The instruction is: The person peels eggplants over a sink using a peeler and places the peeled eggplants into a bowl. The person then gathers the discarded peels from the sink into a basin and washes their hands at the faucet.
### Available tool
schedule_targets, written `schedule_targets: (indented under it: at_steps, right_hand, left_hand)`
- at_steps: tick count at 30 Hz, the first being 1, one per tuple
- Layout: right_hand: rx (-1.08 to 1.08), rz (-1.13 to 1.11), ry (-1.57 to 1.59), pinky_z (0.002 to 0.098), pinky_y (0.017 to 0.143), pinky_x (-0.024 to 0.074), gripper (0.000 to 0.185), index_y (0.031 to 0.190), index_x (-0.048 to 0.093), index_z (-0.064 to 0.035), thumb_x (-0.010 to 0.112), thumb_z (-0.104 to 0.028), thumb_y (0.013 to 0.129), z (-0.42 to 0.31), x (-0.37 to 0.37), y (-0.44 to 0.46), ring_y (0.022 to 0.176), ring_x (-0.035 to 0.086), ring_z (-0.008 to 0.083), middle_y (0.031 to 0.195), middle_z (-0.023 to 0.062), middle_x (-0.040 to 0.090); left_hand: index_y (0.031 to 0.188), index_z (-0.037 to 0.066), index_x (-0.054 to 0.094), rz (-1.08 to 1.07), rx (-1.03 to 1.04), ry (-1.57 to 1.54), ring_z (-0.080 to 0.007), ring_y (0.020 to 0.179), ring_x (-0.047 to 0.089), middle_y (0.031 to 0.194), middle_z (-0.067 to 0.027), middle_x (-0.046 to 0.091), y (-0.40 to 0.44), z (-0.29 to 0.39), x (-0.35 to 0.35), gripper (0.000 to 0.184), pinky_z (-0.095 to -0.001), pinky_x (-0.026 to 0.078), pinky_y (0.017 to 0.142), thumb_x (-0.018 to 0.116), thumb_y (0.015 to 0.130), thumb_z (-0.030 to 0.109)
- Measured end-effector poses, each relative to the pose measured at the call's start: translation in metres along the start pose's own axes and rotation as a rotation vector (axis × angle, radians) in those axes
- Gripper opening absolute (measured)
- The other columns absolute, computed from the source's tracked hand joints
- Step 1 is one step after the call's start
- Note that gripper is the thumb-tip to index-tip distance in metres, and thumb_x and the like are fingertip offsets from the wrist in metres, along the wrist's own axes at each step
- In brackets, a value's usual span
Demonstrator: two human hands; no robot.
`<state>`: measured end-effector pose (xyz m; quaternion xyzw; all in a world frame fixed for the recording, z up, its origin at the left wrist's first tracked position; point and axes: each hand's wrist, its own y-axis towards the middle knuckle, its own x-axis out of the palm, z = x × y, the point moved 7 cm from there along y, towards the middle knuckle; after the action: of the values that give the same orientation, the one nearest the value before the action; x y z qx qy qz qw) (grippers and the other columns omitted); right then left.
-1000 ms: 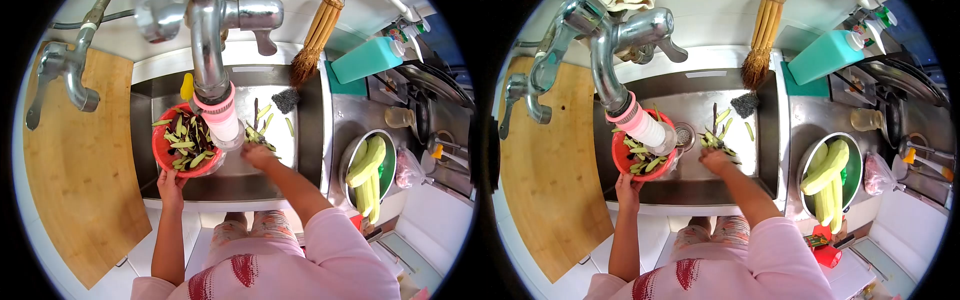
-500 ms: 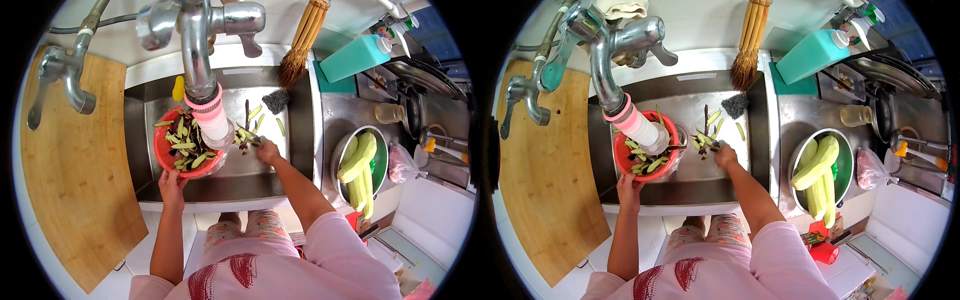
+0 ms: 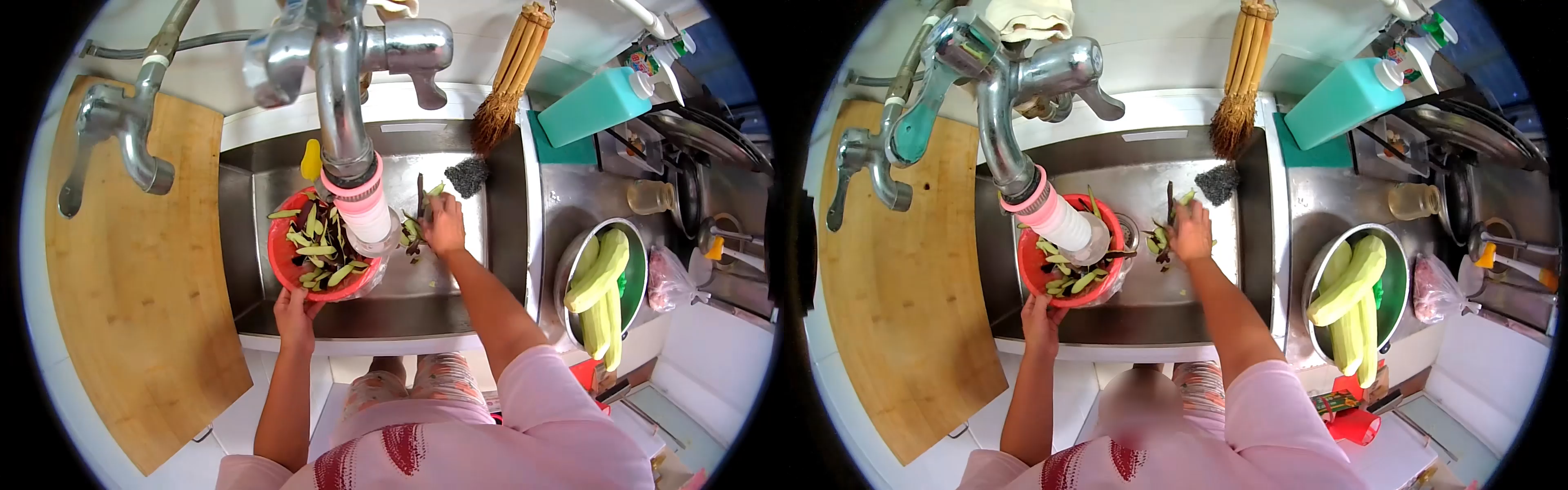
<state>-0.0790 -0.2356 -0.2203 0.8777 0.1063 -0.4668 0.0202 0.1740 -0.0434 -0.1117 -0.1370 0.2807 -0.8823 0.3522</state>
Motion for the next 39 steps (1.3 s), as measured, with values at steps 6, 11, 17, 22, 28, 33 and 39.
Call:
schedule_targets:
  at_steps: [6,11,17,22,28,33,39]
  right_hand:
    - [0.152,-0.401,-0.299,0.0573,0.098,0.0275,0.096,0.138,0.028,-0.0303,0.08,-0.045,0.058,-0.018,0.021,-0.005,0.129,0.023,0.0378,0.142,0.0137,0.022]
    - [0.087,-0.331,-0.203,0.0487,0.084,0.0457,0.069,0.123,0.044,-0.0224,0.077,-0.024,0.063,-0.008,0.056,-0.034,0.117,0.039,0.0347,0.127,0.0119,0.035]
    - [0.081,-0.221,-0.087,0.0412,0.077,0.0502,0.039,0.099,0.062,-0.0115,0.071,-0.007,0.062,0.008,0.064,-0.044,0.09,0.058,0.0334,0.103,0.0155,0.053]
    - [0.247,0.022,0.293,0.0393,0.068,0.0487,0.024,0.086,0.064,-0.0021,0.069,-0.004,0.063,-0.036,-0.034,-0.045,0.076,0.061,0.0339,0.087,0.0172,0.059]
    - [-0.005,0.08,0.594,0.0369,0.075,0.0484,0.036,0.098,0.061,-0.0022,0.074,-0.012,0.066,-0.164,-0.108,-0.037,0.087,0.06,0.0342,0.093,0.0171,0.06]
    - [-0.001,0.051,0.443,0.0404,0.074,0.0493,0.032,0.1,0.06,-0.0043,0.071,-0.015,0.071,-0.146,-0.106,-0.043,0.083,0.061,0.0365,0.097,0.0178,0.06]
    - [0.677,-0.483,-0.071,0.0407,0.085,0.0479,0.077,0.124,0.029,0.0017,0.074,-0.02,0.066,0.057,-0.009,-0.074,0.098,0.059,0.0374,0.104,0.0253,0.059]
  left_hand:
    - [0.111,0.005,0.054,-0.004,0.01,-0.016,-0.0138,0.085,0.062,0.101,-0.0051,0.061,0.005,-0.002,-0.003,0.025,-0.028,0.053,0.073,0.052,0.087,0.014]
    - [0.112,0.004,0.054,-0.02,0.008,-0.02,-0.0142,0.086,0.062,0.102,-0.0052,0.061,0.003,-0.001,-0.001,0.027,-0.0282,0.053,0.074,0.052,0.087,0.014]
    - [0.112,0.004,0.055,-0.031,0.019,0.036,-0.0134,0.084,0.062,0.1,-0.0057,0.061,0.006,-0.005,-0.003,0.027,-0.0279,0.054,0.073,0.052,0.087,0.014]
    - [0.11,0.003,0.056,-0.024,0.018,0.046,-0.0118,0.083,0.061,0.098,-0.0051,0.061,0.009,-0.004,-0.006,0.026,-0.0258,0.055,0.07,0.052,0.086,0.012]
    - [0.11,0.004,0.056,0.014,0.013,0.071,-0.0112,0.081,0.06,0.093,-0.0032,0.059,0.0,0.005,0.004,0.025,-0.0256,0.055,0.068,0.051,0.086,0.011]
    - [0.106,0.004,0.057,0.02,-0.022,0.057,-0.0101,0.079,0.059,0.092,-0.0022,0.059,0.003,-0.008,0.011,0.022,-0.0248,0.054,0.067,0.052,0.085,0.01]
    - [0.11,0.006,0.056,-0.002,0.012,0.105,-0.0117,0.082,0.06,0.098,-0.0034,0.061,0.01,-0.009,0.003,0.026,-0.0251,0.051,0.07,0.052,0.085,0.014]
